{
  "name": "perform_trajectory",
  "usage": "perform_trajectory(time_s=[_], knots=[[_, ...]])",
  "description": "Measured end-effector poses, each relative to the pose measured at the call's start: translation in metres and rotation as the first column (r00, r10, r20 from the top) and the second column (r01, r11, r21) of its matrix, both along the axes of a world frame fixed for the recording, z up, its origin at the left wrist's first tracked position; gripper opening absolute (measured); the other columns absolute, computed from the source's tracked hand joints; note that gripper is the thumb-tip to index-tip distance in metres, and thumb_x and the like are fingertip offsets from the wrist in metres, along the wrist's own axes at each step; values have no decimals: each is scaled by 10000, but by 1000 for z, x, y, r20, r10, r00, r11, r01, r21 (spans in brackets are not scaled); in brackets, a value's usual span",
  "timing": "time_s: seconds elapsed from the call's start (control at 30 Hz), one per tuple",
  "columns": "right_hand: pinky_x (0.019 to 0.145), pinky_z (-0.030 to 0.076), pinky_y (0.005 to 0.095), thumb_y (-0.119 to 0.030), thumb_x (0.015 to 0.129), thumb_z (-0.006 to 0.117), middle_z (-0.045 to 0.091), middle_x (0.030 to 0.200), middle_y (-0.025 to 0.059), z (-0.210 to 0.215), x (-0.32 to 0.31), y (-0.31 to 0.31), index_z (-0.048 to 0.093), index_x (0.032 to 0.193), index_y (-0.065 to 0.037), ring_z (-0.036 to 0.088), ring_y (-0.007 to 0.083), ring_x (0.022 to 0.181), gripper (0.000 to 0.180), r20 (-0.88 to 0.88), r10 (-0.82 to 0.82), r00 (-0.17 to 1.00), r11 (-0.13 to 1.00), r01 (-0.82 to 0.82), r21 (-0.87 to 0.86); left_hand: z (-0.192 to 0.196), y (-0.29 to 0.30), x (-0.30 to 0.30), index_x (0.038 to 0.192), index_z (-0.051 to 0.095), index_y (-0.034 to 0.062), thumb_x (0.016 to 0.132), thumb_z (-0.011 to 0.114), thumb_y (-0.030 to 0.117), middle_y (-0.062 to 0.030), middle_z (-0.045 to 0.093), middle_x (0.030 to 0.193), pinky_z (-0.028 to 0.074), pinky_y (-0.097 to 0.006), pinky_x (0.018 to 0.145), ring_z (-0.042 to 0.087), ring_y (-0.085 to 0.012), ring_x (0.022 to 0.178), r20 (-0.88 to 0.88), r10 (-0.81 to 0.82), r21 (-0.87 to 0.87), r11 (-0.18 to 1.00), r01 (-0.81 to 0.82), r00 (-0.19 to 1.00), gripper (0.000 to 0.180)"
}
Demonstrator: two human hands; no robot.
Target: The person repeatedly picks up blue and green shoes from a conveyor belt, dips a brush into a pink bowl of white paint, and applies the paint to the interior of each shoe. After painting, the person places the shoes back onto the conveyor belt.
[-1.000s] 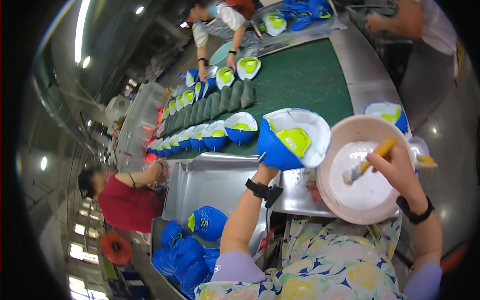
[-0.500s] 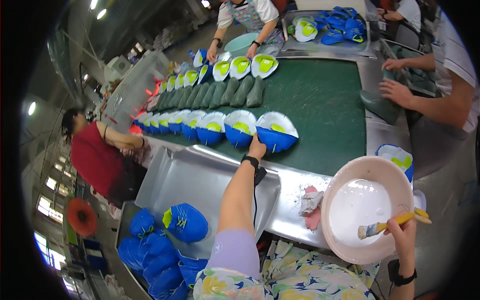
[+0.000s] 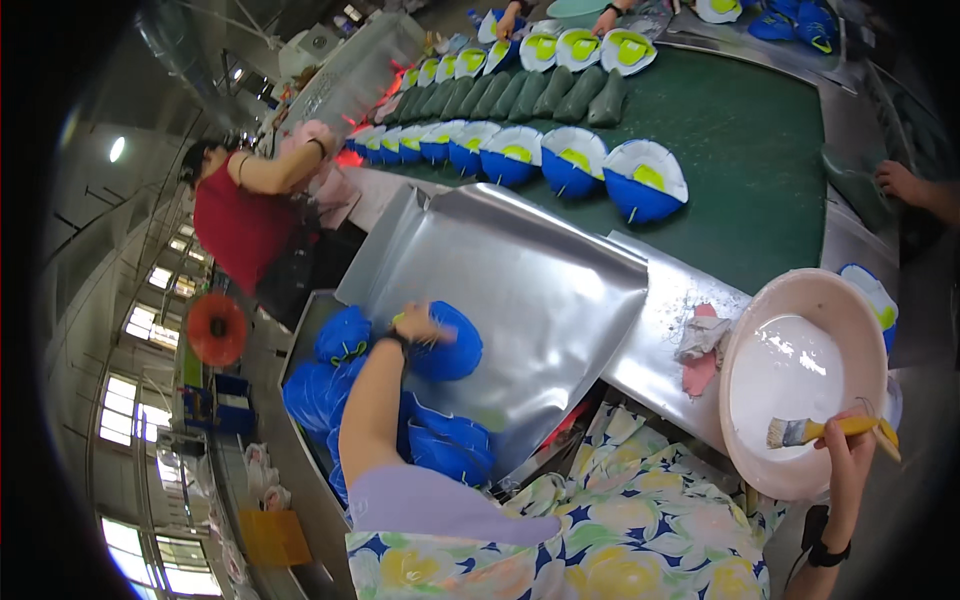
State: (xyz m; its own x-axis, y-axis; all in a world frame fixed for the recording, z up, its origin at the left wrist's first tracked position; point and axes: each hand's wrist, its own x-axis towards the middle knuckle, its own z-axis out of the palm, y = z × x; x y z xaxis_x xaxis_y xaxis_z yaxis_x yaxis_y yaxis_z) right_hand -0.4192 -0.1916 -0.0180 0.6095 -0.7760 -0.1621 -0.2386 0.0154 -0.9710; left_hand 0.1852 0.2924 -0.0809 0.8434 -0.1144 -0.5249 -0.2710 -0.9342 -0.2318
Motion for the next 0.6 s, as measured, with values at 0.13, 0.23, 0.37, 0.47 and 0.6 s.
perform_trajectory(time_s=[0.13,0.23,0.37,0.47,0.6], knots=[[694,496,253,-105,916,671,612,835,47,12,10,13,583,953,-9,612,121,755,136,6,15,1000,1000,-15,16,-3,-9,-50,1492,458,179,666,902,382,-245,274,1555,526,-478,1020,591,-429,1216,165,-83,9,997,83,983,959],[699,505,256,-83,897,682,611,849,46,14,14,21,582,952,-8,619,122,763,137,35,24,999,999,-25,30,5,-49,-49,1437,502,114,753,847,239,-227,468,1391,618,-393,725,697,-352,953,-89,301,-467,829,-307,949,777],[688,503,254,-82,896,685,604,849,42,11,11,22,583,952,-7,611,115,757,138,22,47,999,999,-47,-6,-8,-116,-62,1350,567,54,846,722,88,-182,616,1176,625,-350,615,720,-304,802,-557,318,-724,266,-636,767,529],[673,488,248,-97,900,693,614,827,37,11,5,21,598,942,-7,602,99,746,137,-11,28,1000,996,-29,-82,32,-173,-121,1325,599,64,850,653,24,-163,649,1150,626,-369,701,715,-311,886,-437,-42,-720,615,-322,898,479],[636,468,257,-139,900,711,635,787,35,11,2,-4,640,893,-4,604,100,721,152,-111,-31,993,976,6,-218,41,-192,-162,1317,623,124,783,654,-24,-151,640,1235,572,-410,877,659,-350,1100,197,-806,-235,514,825,558,555]])
